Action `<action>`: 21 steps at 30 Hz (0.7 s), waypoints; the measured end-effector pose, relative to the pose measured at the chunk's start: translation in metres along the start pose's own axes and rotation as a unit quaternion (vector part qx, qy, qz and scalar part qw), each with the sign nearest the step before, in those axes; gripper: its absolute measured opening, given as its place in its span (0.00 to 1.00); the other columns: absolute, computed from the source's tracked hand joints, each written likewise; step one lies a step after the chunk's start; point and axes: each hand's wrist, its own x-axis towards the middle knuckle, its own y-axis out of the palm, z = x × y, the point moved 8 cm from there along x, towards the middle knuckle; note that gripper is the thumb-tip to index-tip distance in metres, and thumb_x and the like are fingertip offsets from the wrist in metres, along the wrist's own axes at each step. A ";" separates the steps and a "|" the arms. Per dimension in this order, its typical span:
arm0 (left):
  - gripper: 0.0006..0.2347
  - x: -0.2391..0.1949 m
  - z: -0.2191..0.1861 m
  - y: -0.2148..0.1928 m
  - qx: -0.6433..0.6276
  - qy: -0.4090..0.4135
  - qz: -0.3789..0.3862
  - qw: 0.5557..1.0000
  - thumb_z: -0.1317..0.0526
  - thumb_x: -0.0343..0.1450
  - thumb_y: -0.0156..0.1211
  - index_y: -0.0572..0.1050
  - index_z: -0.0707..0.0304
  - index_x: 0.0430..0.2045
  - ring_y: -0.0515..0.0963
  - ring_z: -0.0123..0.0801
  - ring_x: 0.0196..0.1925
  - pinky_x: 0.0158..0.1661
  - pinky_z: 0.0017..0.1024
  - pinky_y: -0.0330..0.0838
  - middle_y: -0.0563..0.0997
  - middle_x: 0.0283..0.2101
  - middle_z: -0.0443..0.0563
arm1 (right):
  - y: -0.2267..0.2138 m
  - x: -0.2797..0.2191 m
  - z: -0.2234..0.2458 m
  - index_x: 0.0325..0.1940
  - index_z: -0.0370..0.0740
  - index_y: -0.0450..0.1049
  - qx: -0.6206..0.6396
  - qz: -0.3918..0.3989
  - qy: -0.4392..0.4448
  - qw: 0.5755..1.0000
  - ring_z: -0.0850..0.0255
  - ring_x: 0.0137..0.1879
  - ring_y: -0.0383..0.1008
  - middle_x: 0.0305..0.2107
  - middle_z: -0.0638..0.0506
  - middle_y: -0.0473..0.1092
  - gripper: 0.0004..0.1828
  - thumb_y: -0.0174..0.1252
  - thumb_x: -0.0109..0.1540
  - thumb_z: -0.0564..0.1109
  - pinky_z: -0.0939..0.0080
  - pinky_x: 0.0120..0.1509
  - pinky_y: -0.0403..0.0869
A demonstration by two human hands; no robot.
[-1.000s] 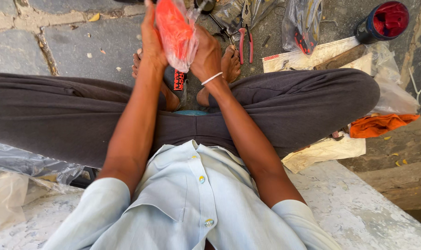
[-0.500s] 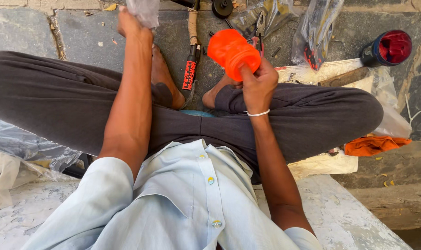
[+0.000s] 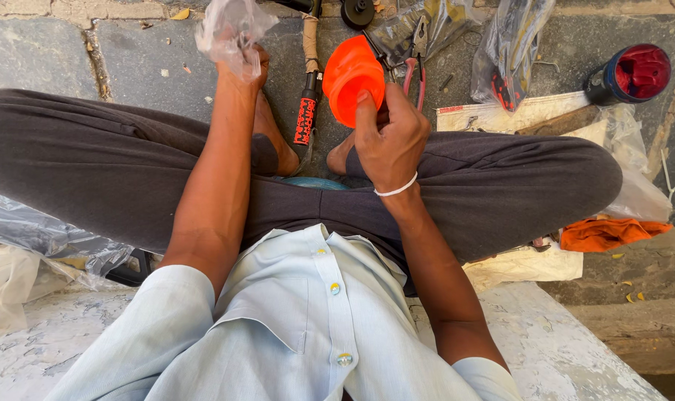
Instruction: The person is sitting on the ground repairing a bicycle. They use a wrench to tighten bolts on the handlebar stem and then use a screwdriver to open and inspect an orange plastic bottle.
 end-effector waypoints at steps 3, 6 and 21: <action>0.35 -0.009 0.005 0.003 0.000 -0.036 0.019 0.999 0.43 0.65 0.58 0.52 0.66 0.59 0.67 0.64 0.57 0.57 0.63 0.62 0.63 0.58 0.73 | 0.004 -0.005 -0.002 0.36 0.32 0.73 0.015 0.012 0.012 1.000 0.60 0.27 0.75 0.24 0.44 0.72 0.10 0.60 0.67 0.43 0.58 0.33 0.70; 0.39 -0.015 -0.002 0.012 -0.041 -0.018 -0.009 0.999 0.40 0.64 0.57 0.50 0.65 0.62 0.66 0.68 0.60 0.59 0.66 0.61 0.61 0.61 0.75 | 0.007 -0.009 -0.014 0.37 0.31 0.74 0.034 0.020 0.035 0.999 0.61 0.27 0.76 0.23 0.45 0.73 0.10 0.60 0.66 0.43 0.60 0.33 0.70; 0.18 -0.131 0.040 0.151 -0.088 0.033 0.102 0.990 0.56 0.66 0.72 0.71 0.66 0.40 0.80 0.46 0.39 0.50 0.55 0.80 0.75 0.36 0.57 | 0.025 -0.003 -0.084 0.52 0.29 0.75 0.420 -0.058 0.305 0.853 0.53 0.35 0.80 0.31 0.41 0.78 0.27 0.46 0.70 0.58 0.58 0.38 0.78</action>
